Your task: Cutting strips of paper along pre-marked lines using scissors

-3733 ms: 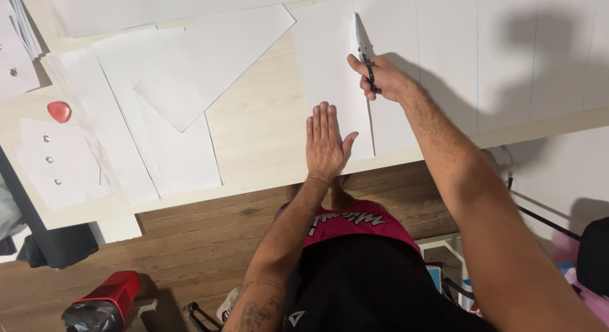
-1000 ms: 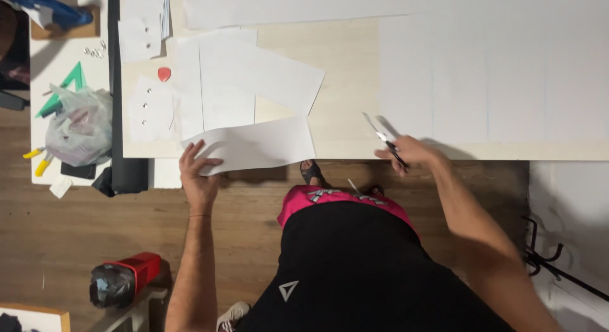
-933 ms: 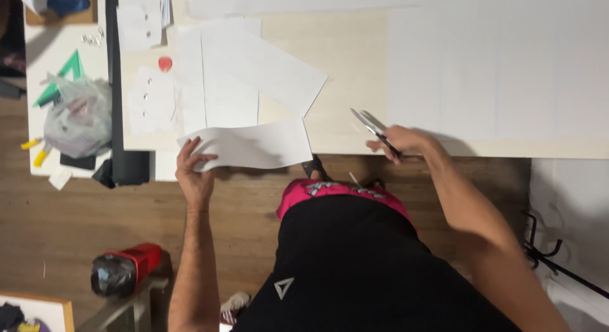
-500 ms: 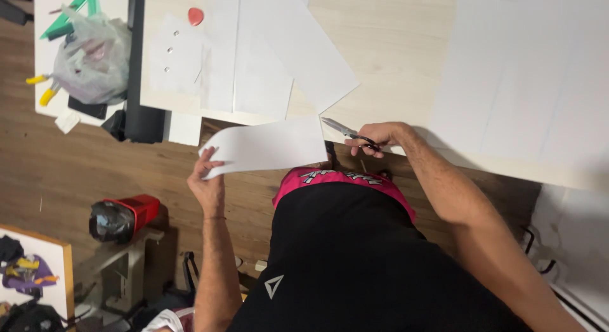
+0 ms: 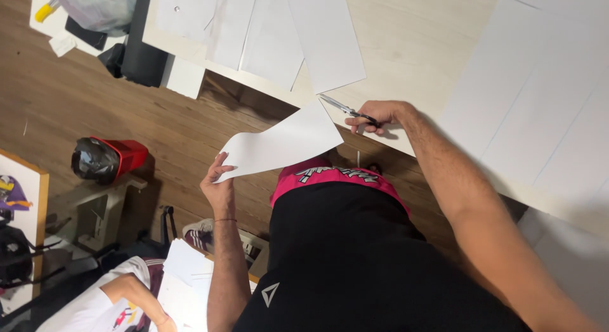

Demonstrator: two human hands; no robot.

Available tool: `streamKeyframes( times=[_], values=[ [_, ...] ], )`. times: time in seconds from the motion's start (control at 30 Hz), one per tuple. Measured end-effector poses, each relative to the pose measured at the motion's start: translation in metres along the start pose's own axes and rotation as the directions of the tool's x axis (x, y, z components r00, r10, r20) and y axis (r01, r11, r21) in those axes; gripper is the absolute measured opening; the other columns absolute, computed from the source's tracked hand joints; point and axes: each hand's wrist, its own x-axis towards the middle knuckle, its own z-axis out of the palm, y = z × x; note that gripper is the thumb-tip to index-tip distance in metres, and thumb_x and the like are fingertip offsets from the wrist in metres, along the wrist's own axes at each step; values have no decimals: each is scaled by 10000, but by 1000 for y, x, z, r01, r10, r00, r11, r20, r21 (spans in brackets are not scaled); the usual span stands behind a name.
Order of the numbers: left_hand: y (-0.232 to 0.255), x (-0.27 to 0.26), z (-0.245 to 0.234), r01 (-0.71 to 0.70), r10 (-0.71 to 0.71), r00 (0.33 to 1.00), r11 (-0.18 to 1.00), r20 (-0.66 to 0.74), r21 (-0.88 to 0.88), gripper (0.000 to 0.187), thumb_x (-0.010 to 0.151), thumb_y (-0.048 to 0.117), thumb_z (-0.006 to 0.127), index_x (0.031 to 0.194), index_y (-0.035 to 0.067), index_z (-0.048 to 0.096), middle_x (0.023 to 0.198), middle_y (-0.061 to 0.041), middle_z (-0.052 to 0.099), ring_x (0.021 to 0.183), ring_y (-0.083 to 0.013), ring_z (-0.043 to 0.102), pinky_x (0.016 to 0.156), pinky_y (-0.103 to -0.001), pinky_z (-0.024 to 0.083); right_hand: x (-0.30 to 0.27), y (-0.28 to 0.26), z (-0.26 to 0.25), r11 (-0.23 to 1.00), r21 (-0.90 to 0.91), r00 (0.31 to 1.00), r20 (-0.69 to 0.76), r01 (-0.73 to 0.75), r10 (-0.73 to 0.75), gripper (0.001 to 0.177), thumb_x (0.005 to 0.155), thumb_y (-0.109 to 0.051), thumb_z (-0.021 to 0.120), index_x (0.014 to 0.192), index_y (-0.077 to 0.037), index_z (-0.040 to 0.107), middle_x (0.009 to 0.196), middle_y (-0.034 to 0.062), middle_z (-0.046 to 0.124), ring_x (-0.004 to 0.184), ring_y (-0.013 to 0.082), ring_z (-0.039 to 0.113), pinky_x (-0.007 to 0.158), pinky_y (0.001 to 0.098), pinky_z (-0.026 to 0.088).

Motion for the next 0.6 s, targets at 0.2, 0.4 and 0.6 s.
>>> streamKeyframes(
  times=[0.2,0.4,0.6],
  values=[
    [-8,-9,0,-43,43,999,999,9,-22,168,766,-2,908,814,42,754,1250,-202,725,1374,-365,556,1185,-473,398,8,-22,-11,986,-160,999,16,-40,43,493,847,-449,853,961,23,766,457,91,493,310,174,496,318,261,391],
    [-5,-14,-3,-49,49,998,999,-27,-19,168,758,-9,908,811,40,757,1250,-190,730,1369,-346,571,1184,-470,407,18,-27,-25,955,-290,996,45,-55,71,410,837,-328,869,972,43,759,465,116,513,310,198,521,315,271,401],
    [42,2,-8,-240,239,970,932,35,270,256,763,116,940,979,191,826,1070,-86,787,1089,-237,707,1110,-383,411,-11,-13,-42,915,-372,980,54,-156,190,390,827,-316,869,910,42,739,493,147,555,347,237,574,335,302,454]
  ],
)
